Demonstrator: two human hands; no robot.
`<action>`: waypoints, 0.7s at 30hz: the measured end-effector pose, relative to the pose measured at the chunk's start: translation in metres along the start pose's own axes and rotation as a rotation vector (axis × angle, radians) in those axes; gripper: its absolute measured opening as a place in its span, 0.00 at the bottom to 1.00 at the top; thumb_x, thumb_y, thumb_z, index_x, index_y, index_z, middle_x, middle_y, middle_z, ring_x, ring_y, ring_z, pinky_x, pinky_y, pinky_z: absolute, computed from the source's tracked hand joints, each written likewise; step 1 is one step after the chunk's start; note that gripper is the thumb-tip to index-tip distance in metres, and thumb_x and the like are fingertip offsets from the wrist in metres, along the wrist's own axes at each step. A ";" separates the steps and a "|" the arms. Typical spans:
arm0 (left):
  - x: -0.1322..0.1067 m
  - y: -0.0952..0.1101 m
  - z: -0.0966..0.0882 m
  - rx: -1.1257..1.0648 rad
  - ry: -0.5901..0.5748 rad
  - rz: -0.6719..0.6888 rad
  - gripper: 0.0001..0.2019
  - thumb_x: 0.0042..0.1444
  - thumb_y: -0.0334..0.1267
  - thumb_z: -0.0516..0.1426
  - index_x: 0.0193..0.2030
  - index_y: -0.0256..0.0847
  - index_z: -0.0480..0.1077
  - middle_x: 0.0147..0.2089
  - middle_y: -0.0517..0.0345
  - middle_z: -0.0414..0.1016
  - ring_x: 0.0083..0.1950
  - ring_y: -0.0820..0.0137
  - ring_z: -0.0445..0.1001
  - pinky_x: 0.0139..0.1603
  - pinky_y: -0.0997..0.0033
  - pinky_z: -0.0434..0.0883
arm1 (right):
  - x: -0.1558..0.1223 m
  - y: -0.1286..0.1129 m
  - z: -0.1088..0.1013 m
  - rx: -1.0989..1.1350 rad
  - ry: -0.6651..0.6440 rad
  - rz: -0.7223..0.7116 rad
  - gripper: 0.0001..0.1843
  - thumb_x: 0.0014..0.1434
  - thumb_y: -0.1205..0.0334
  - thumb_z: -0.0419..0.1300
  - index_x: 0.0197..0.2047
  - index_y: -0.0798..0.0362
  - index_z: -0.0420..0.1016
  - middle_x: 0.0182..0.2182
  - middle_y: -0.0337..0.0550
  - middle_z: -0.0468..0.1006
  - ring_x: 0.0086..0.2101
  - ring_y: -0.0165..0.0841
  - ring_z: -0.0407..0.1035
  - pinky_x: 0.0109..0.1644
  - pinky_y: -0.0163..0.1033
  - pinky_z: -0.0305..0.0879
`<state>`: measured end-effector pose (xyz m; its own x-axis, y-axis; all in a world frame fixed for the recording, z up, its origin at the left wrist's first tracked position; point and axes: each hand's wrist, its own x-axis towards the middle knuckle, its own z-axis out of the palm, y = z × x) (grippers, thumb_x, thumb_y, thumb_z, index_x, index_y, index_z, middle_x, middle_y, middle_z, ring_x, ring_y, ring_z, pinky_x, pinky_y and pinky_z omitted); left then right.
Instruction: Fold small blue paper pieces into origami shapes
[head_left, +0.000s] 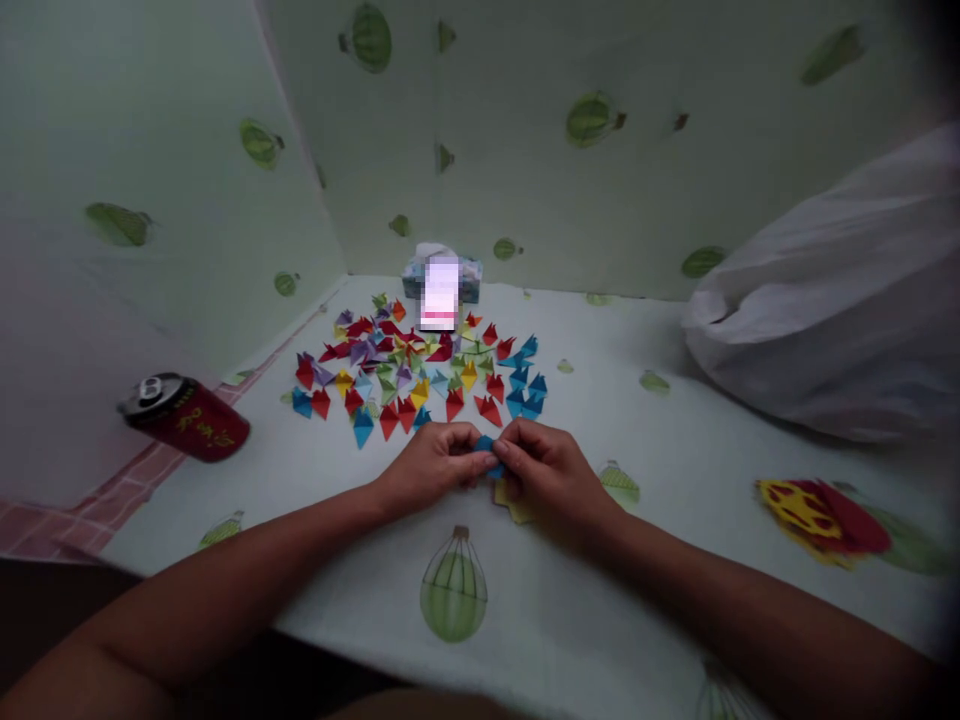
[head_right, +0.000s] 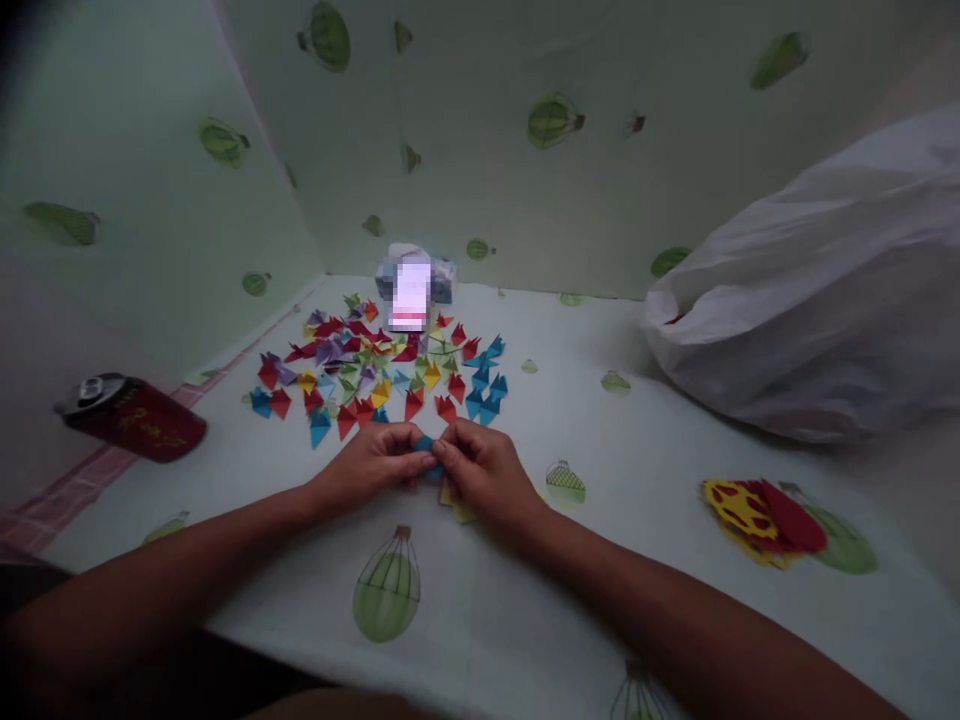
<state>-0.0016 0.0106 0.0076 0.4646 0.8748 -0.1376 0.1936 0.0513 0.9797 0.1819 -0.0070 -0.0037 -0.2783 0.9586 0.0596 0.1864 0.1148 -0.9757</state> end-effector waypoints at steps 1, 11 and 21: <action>0.000 0.000 0.000 -0.009 0.003 -0.004 0.13 0.53 0.44 0.62 0.26 0.37 0.68 0.21 0.64 0.69 0.24 0.77 0.64 0.27 0.76 0.61 | 0.000 0.001 0.000 -0.012 0.033 -0.018 0.16 0.64 0.54 0.58 0.27 0.52 0.67 0.16 0.34 0.69 0.19 0.27 0.62 0.24 0.33 0.57; 0.003 0.001 -0.006 -0.091 0.138 0.114 0.13 0.53 0.45 0.63 0.30 0.36 0.71 0.24 0.64 0.68 0.26 0.76 0.65 0.30 0.75 0.62 | 0.002 0.002 0.004 0.281 0.014 0.023 0.14 0.61 0.53 0.63 0.31 0.52 0.68 0.17 0.34 0.73 0.18 0.27 0.66 0.24 0.32 0.62; 0.003 -0.003 -0.008 0.018 0.082 0.213 0.10 0.53 0.41 0.63 0.29 0.36 0.70 0.28 0.61 0.71 0.29 0.75 0.67 0.32 0.74 0.65 | 0.004 -0.011 0.004 0.108 0.037 -0.086 0.16 0.60 0.49 0.63 0.33 0.52 0.67 0.22 0.34 0.72 0.21 0.27 0.67 0.26 0.33 0.63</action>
<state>-0.0081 0.0171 0.0052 0.4248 0.9012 0.0854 0.1146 -0.1471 0.9825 0.1750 -0.0050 0.0062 -0.2538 0.9556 0.1499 0.0602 0.1703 -0.9836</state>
